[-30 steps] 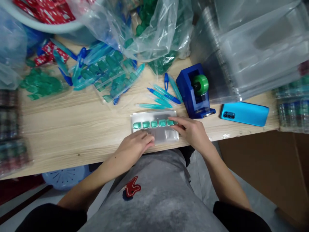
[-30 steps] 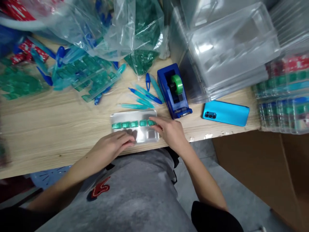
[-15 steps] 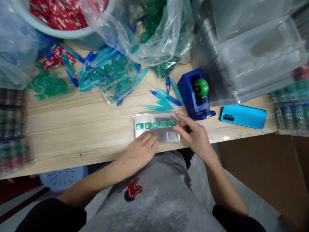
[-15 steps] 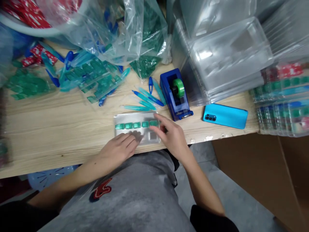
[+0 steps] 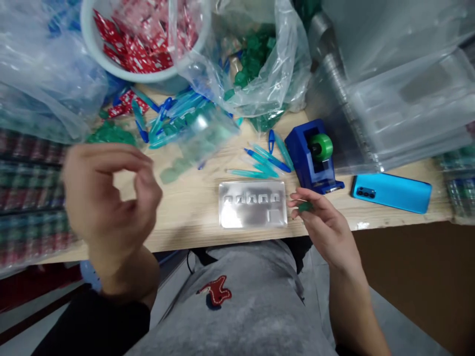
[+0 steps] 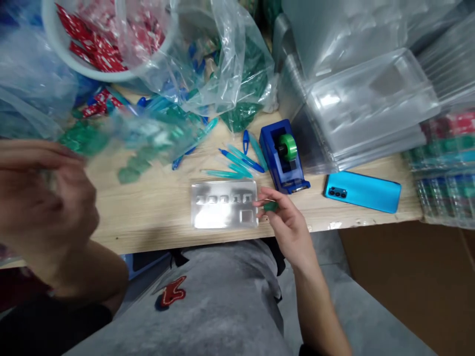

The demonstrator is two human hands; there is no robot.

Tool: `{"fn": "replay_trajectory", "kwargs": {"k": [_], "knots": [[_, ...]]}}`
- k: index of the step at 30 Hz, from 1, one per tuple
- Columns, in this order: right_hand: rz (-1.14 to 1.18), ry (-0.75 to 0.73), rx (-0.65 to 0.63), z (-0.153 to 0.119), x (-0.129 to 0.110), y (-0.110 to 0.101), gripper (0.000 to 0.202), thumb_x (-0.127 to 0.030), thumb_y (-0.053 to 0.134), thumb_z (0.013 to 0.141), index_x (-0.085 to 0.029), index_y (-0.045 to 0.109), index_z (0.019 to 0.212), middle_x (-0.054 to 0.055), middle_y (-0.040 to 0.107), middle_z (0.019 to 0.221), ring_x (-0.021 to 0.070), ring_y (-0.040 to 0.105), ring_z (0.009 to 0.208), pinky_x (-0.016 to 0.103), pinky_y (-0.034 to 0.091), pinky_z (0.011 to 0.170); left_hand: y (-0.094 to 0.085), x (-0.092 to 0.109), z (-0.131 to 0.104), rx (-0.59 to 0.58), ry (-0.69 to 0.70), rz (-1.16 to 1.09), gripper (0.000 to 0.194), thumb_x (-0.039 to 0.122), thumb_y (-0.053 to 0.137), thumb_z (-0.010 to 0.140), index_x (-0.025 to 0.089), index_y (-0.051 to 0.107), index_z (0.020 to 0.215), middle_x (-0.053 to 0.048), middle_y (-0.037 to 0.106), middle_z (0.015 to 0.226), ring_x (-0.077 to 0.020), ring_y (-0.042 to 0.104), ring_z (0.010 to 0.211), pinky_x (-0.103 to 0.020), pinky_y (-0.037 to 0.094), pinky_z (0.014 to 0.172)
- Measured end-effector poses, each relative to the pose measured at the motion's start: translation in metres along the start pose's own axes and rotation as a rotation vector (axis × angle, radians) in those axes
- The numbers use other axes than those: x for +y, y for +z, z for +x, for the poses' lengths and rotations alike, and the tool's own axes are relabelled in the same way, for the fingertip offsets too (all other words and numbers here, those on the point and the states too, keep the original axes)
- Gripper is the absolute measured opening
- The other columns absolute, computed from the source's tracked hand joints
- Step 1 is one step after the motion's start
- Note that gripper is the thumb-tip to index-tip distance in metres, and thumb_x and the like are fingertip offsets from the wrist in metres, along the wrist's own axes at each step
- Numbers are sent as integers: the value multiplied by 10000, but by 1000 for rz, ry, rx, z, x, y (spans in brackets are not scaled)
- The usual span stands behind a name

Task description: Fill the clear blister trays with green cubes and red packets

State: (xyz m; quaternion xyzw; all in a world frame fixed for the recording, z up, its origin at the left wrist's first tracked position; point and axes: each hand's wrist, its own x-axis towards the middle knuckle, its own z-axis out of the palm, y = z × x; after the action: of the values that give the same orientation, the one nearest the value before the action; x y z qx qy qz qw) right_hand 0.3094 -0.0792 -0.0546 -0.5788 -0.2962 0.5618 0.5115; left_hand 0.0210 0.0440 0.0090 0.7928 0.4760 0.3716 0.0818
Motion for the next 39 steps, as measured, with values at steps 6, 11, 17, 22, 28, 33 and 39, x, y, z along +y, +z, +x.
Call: {"fn": "replay_trajectory", "kwargs": {"k": [6, 11, 17, 22, 28, 33, 39], "knots": [[50, -47, -15, -2, -5, 12, 158, -255, 655, 890, -254, 593, 1036, 21, 736, 1024, 140, 735, 792, 292, 630, 701, 41, -60, 36, -114, 114, 430, 158, 248, 422, 995, 202, 561, 1053, -56, 618, 1091, -267, 576, 1112, -558, 432, 911], [15, -71, 13, -3, -11, 21, 164, -258, 747, 818, -217, 664, 954, 30, 763, 984, 136, 747, 722, 269, 646, 669, 90, -103, 48, -131, -61, 297, 135, 262, 719, 827, 197, 600, 822, 6, 637, 934, -224, 550, 982, -527, 418, 945], [123, -123, 9, -10, -21, 36, 161, -237, 727, 844, -258, 723, 1003, 3, 779, 993, 149, 766, 807, 299, 662, 770, 75, -50, 17, -100, 53, 83, 152, 191, 625, 903, 222, 632, 1052, 18, 660, 1054, -179, 591, 1044, -404, 467, 947], [106, -171, 4, -17, -30, 50, 138, -239, 731, 844, -265, 703, 976, -5, 776, 914, 152, 756, 751, 305, 662, 701, 53, 40, -15, -331, 106, -474, 172, 133, 559, 941, 237, 623, 1062, -3, 689, 1002, -147, 649, 951, -308, 532, 828], [-105, -318, 39, -17, -31, 56, 108, -235, 726, 836, -273, 721, 937, 25, 721, 954, 165, 703, 892, 298, 620, 737, 58, 71, -28, -449, 7, -668, 132, 251, 616, 930, 250, 587, 1059, -26, 674, 975, -154, 645, 925, -290, 547, 788], [-10, -306, 96, -16, -28, 63, 168, -176, 741, 812, -275, 679, 933, 4, 706, 928, 138, 692, 868, 275, 614, 760, 62, 72, -33, -396, -9, -630, 159, 123, 585, 914, 242, 571, 1020, -18, 655, 944, -146, 638, 890, -288, 544, 769], [70, -296, 132, -21, -24, 67, 160, -157, 736, 813, -270, 695, 920, 3, 701, 964, 123, 687, 920, 245, 602, 792, 62, 84, -34, -294, 55, -467, 178, 75, 585, 873, 224, 559, 967, -7, 634, 899, -135, 619, 839, -279, 531, 752]]}}
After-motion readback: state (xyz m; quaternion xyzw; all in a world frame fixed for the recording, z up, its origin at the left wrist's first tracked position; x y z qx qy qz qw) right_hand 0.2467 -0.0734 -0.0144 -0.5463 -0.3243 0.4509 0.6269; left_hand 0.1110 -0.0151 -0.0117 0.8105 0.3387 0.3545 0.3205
